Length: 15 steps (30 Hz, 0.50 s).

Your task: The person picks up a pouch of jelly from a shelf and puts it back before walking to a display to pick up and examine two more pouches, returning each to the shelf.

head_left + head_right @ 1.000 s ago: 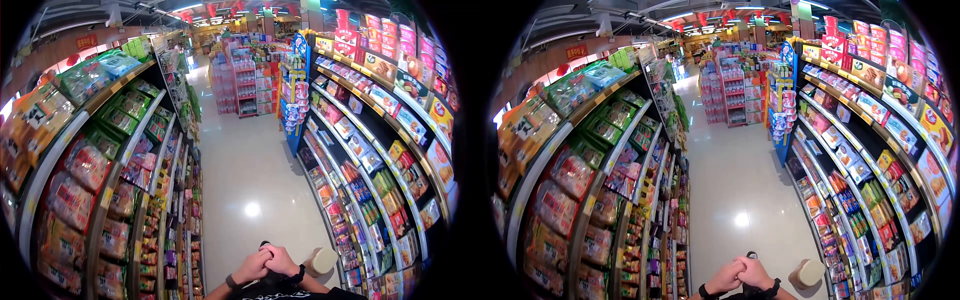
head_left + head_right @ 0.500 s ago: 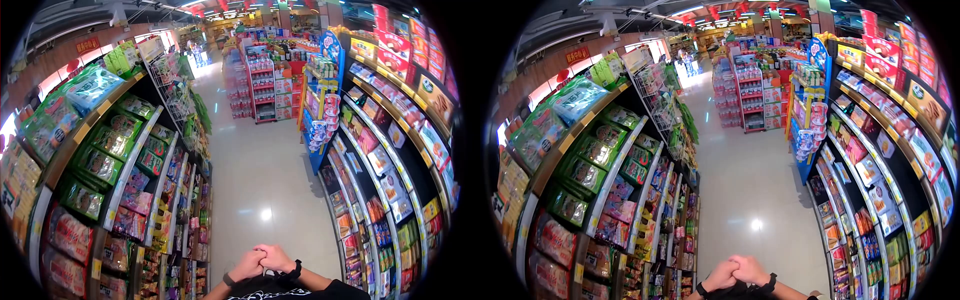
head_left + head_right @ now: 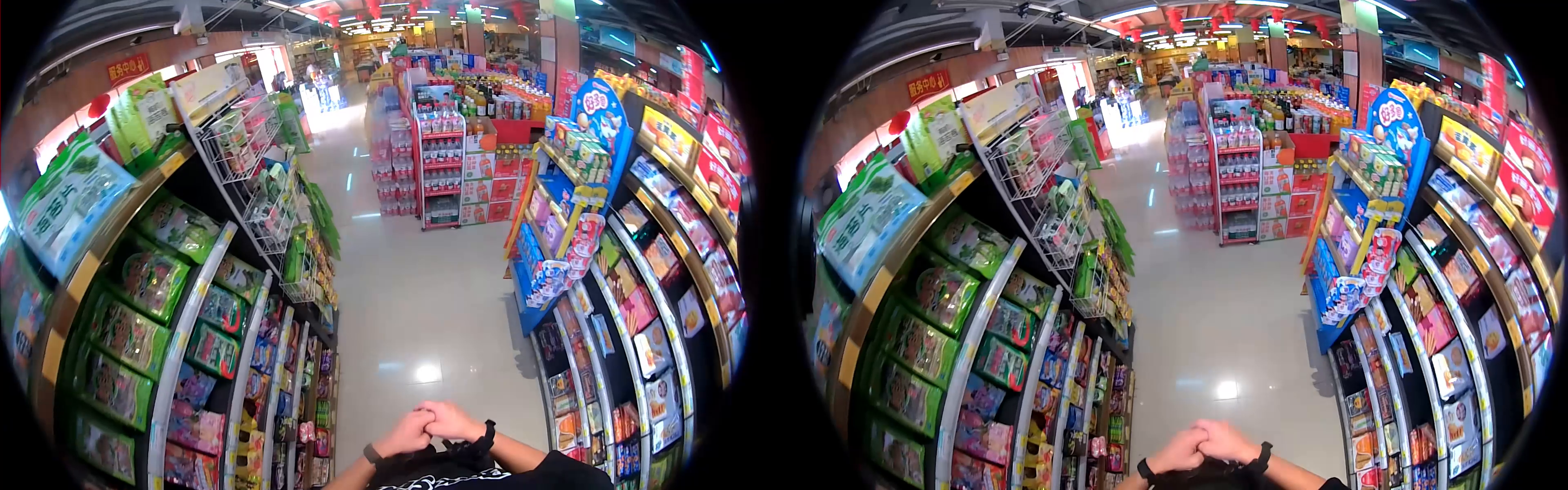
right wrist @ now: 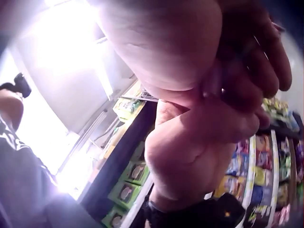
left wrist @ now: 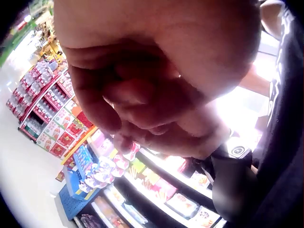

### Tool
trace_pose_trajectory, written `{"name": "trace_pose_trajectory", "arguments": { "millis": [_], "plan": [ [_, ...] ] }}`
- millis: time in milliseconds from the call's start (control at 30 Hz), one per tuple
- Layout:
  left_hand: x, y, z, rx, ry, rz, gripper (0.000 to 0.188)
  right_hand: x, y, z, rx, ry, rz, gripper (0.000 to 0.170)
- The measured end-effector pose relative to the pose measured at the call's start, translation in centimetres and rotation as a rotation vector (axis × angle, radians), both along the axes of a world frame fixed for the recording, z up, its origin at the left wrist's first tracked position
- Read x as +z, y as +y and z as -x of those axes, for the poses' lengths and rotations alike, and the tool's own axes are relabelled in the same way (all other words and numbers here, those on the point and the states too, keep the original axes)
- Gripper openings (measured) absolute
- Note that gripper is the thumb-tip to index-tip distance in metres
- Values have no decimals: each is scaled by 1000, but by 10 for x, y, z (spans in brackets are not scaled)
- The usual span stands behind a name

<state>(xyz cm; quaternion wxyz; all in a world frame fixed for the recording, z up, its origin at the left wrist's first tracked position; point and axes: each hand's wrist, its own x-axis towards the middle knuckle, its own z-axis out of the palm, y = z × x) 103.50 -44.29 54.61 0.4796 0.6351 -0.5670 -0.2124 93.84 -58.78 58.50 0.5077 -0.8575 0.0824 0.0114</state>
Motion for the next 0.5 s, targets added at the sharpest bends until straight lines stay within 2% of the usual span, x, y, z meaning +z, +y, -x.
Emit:
{"name": "trace_pose_trajectory", "arguments": {
  "millis": [67, 100, 200, 233, 333, 500],
  "plan": [
    [12, -39, -44, -17, -21, -11, 15, 8, -37, -41, -22, 54, 35, 44],
    [25, -59, -63, -27, 8, 20, 13, 4, -52, -60, -82, -60, 41, 41],
    [51, -105, -116, -35, 11, -55, 12, 20, -91, -110, -195, -83, -89, 38],
    [55, -121, -134, -51, 22, -113, 20, 15, -107, -127, -205, -74, -100, 38],
    [35, -173, -183, -45, 14, -74, 13, -9, -158, -177, -213, -47, -114, 38],
    [14, -268, -276, -52, 13, -142, 14, -27, -260, -274, -127, -40, -191, 40]
  ]
}}
